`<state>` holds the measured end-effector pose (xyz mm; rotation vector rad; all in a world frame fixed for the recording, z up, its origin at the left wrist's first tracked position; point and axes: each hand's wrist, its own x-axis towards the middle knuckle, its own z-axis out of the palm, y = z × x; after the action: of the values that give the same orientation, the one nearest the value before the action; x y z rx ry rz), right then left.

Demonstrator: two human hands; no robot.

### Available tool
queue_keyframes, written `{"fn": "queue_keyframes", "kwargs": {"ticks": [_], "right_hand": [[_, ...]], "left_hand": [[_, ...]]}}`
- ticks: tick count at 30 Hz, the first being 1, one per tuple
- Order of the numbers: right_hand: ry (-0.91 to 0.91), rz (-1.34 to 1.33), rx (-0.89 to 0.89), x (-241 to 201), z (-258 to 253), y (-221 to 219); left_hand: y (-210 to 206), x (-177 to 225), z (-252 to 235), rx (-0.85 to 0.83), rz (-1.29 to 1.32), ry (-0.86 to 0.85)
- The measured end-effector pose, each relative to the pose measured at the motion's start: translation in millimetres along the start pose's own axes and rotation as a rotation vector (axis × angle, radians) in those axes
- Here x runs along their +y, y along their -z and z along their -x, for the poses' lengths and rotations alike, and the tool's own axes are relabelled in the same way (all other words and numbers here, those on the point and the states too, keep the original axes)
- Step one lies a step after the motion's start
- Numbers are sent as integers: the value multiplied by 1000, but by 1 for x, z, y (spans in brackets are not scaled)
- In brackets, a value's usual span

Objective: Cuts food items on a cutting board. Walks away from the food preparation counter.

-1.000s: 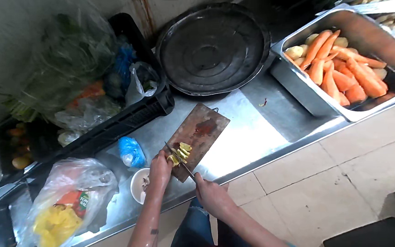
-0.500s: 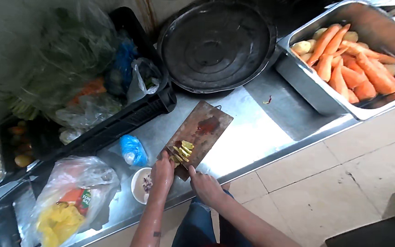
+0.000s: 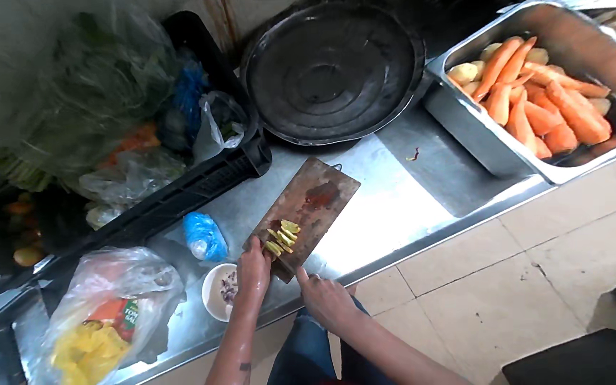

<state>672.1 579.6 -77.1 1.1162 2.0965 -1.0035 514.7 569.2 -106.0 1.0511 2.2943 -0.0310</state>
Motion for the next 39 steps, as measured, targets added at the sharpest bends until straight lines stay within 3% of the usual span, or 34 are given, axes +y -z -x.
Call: {"fn": "queue_keyframes", "kwargs": {"ticks": [5, 10, 16, 26, 35, 39], "right_hand": [[29, -46, 24, 1, -23, -4], [0, -49, -20, 18, 5, -10], [11, -5, -12, 4, 17, 2], [34, 29, 51, -17, -30, -4], [28, -6, -29, 24, 2, -13], [39, -15, -12, 14, 14, -2]], "left_hand": [[-3, -10, -2, -4, 104, -19], [-3, -13, -4, 9, 153, -17], [0, 0, 6, 31, 58, 16], [11, -6, 7, -111, 128, 42], [10, -12, -3, -130, 197, 61], [7, -2, 9, -106, 144, 66]]}}
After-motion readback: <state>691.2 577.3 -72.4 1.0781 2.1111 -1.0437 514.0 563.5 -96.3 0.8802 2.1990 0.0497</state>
